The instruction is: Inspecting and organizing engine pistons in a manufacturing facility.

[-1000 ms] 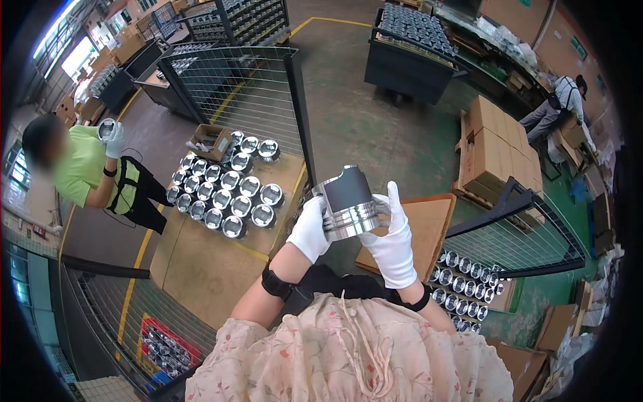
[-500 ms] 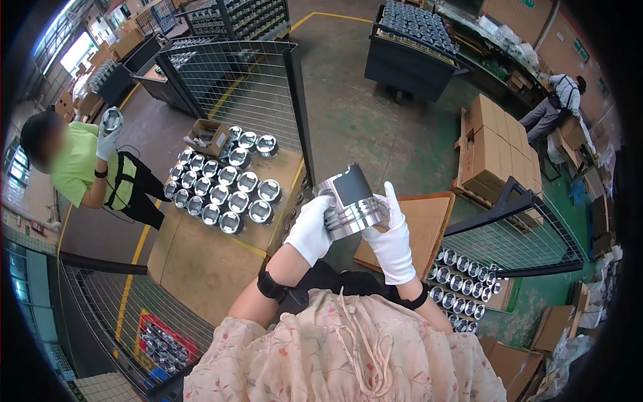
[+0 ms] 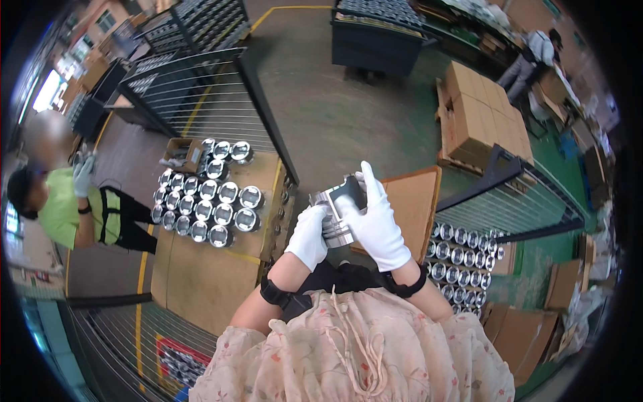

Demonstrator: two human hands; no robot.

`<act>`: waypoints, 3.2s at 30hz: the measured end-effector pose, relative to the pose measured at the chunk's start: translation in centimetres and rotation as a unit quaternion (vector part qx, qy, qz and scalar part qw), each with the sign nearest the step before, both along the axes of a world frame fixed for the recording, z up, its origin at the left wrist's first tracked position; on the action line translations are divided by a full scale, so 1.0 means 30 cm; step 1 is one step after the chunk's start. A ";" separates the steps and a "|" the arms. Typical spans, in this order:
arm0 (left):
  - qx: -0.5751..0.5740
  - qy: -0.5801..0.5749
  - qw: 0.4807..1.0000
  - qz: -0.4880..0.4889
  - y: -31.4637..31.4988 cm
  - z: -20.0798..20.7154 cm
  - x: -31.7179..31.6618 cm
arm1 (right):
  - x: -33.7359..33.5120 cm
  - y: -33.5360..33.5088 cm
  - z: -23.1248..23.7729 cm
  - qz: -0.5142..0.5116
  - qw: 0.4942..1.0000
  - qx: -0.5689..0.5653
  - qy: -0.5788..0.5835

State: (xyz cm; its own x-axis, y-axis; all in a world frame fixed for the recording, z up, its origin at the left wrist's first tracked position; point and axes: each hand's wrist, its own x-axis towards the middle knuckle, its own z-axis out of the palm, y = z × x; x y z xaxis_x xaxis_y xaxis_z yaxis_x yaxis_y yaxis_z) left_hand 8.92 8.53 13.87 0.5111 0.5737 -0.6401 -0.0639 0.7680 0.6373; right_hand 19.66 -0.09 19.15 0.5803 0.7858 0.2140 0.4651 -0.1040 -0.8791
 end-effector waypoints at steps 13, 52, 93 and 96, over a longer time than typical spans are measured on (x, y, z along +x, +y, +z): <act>-0.124 0.020 0.952 -0.280 0.011 -0.051 0.244 | 0.096 -0.359 -0.227 -0.324 0.934 0.006 0.151; -0.166 0.020 0.913 -0.373 0.505 -0.388 0.502 | 0.173 -0.132 -0.551 -0.473 0.849 -0.075 0.223; 0.483 -0.473 0.052 -0.735 -0.283 -0.085 3.422 | 2.584 -0.275 -0.572 -0.436 0.295 0.721 0.451; 0.264 -0.261 0.125 -0.920 -0.473 -0.208 3.534 | 2.557 -0.410 -0.435 -0.565 0.325 0.626 0.428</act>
